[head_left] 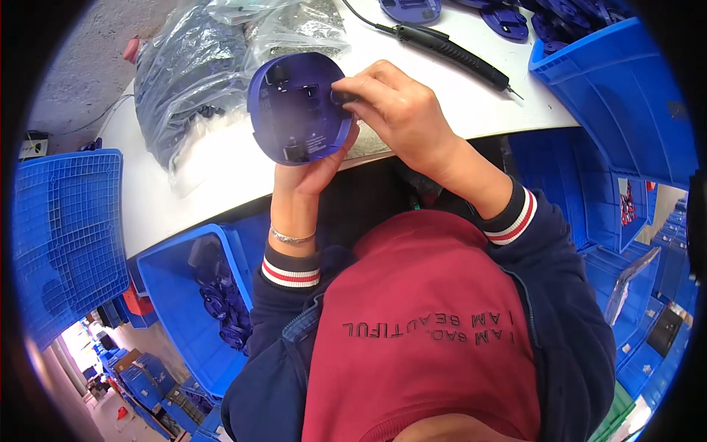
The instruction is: Assembling plastic toy components using an electric screwdriver at a factory workbench.
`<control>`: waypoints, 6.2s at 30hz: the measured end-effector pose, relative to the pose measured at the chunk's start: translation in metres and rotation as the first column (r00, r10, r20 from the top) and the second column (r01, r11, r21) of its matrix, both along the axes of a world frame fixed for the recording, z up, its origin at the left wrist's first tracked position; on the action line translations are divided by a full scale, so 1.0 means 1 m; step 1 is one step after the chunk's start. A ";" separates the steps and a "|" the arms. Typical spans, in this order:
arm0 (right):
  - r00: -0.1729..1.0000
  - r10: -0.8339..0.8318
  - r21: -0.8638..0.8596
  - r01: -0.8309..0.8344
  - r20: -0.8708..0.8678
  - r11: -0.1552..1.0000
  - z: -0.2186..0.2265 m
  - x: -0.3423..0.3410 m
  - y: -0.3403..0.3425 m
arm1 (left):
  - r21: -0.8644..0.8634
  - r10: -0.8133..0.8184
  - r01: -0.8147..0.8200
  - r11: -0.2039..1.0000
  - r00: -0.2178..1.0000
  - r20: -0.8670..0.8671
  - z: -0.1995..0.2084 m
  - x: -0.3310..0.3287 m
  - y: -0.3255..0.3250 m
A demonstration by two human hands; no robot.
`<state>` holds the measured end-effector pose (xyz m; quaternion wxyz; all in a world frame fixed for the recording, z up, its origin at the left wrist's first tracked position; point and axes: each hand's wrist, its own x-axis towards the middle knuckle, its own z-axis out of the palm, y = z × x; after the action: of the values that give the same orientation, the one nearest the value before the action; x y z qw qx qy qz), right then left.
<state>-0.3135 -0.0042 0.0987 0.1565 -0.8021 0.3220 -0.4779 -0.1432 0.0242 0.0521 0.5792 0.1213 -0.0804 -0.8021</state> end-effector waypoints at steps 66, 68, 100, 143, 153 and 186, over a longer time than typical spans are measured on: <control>0.963 0.223 -0.287 -0.258 -0.148 0.923 0.014 -0.084 0.064 | -0.792 0.969 0.559 0.245 -0.121 0.215 0.075 -0.041 0.054; 0.966 0.229 -0.271 -0.255 -0.123 0.928 0.014 -0.084 0.065 | -0.792 0.969 0.559 0.246 -0.116 0.219 0.074 -0.041 0.053; 0.919 0.359 -0.122 -0.380 -0.160 0.917 0.014 -0.103 0.051 | -0.707 0.914 0.615 0.349 -0.056 0.403 0.072 -0.023 0.053; 0.941 0.331 0.951 -0.162 0.069 0.263 -0.045 -0.041 -0.088 | -0.085 0.122 0.441 0.893 -0.056 0.991 -0.010 0.013 -0.071; 0.947 0.260 0.962 0.122 -0.187 0.245 -0.040 -0.021 -0.103 | -0.037 0.123 0.413 0.910 -0.183 0.976 -0.024 0.018 -0.102; 0.974 -0.187 0.303 0.217 -0.127 0.928 -0.079 -0.025 -0.044 | -0.126 0.128 -0.075 0.989 0.863 0.489 0.030 0.021 -0.026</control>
<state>-0.3389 -0.0478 0.0192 0.2169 -0.7512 0.4822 -0.3951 -0.1223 -0.0019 0.0823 0.5861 0.2973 -0.2611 -0.7070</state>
